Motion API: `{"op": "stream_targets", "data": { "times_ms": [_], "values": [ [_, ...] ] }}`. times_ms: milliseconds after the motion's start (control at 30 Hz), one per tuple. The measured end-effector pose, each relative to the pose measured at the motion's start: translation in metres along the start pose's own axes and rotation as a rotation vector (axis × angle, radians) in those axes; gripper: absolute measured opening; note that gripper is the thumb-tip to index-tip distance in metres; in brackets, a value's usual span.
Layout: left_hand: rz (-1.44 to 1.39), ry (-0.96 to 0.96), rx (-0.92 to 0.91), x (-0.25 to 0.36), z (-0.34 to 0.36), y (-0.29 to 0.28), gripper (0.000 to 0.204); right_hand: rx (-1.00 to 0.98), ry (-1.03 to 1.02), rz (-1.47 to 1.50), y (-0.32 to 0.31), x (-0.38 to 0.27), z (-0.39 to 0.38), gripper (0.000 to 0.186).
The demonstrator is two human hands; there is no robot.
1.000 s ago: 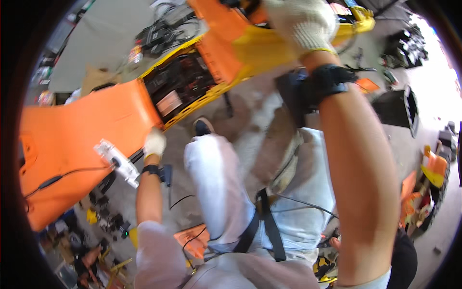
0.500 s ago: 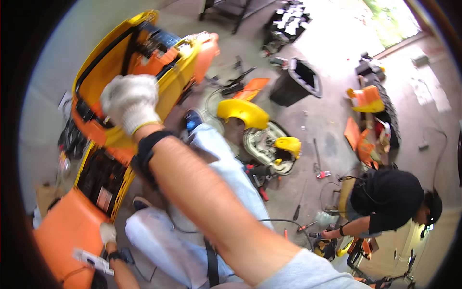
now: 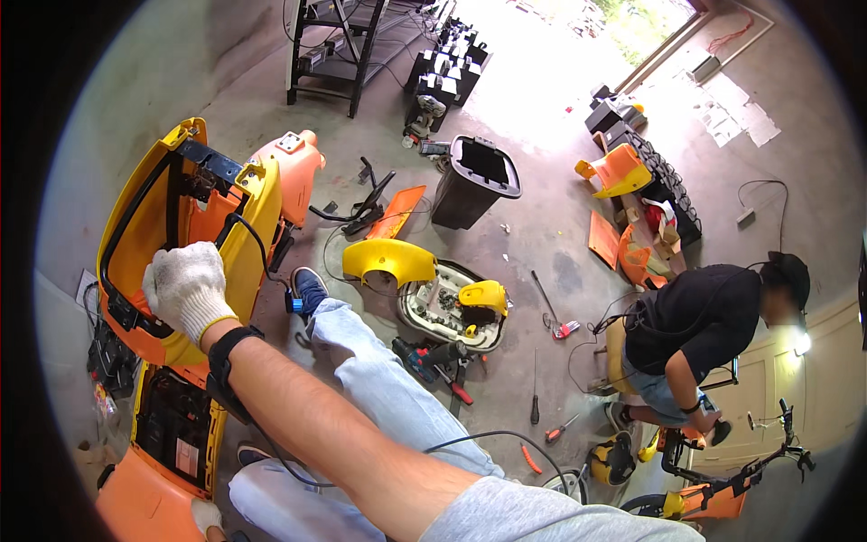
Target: The person disassembles a scooter by pulling wires from the battery compartment and removing the yellow body panel. They then handle small fasteners by hand and press the orange and yellow plastic body panels together.
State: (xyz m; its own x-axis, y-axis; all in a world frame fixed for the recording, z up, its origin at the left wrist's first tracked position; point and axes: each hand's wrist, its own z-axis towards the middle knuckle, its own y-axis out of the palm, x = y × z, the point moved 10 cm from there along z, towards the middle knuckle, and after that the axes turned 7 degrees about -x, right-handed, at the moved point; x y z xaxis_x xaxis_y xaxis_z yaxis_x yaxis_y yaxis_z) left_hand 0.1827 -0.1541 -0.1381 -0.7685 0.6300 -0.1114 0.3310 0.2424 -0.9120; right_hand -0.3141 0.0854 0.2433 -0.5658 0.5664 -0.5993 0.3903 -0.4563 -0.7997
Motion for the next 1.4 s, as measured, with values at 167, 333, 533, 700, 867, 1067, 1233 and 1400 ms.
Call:
{"op": "stream_targets", "data": {
  "times_ms": [167,333,533,700,867,1067,1233,1400],
  "values": [
    [0.199,0.032,0.008,0.006,0.000,0.009,0.018,0.036,-0.022,0.025,0.000,-0.004,-0.001,0.032],
    [0.183,0.032,0.021,-0.012,0.005,0.020,0.022,0.100,-0.032,0.053,0.003,-0.006,-0.003,0.032],
    [-0.033,-0.142,0.101,0.015,0.030,0.035,0.028,0.159,-0.032,-0.035,-0.001,0.015,-0.003,0.033],
    [0.463,0.130,-0.012,-0.014,0.031,0.029,0.023,0.120,-0.053,0.049,-0.006,-0.007,-0.005,0.034],
    [0.349,0.100,0.010,0.008,0.034,0.029,0.022,0.104,-0.048,0.027,-0.004,0.003,-0.002,0.034],
    [0.648,0.287,0.039,0.012,0.008,0.028,0.021,0.120,-0.058,0.056,-0.003,-0.003,-0.003,0.034],
    [0.929,0.250,-0.029,0.078,-0.007,0.022,0.016,0.040,-0.046,-0.221,0.011,0.007,0.009,0.038],
    [0.343,-0.009,-0.217,0.083,-0.015,-0.034,0.019,0.128,-0.200,-0.364,0.007,0.005,0.014,0.042]
  ]
}}
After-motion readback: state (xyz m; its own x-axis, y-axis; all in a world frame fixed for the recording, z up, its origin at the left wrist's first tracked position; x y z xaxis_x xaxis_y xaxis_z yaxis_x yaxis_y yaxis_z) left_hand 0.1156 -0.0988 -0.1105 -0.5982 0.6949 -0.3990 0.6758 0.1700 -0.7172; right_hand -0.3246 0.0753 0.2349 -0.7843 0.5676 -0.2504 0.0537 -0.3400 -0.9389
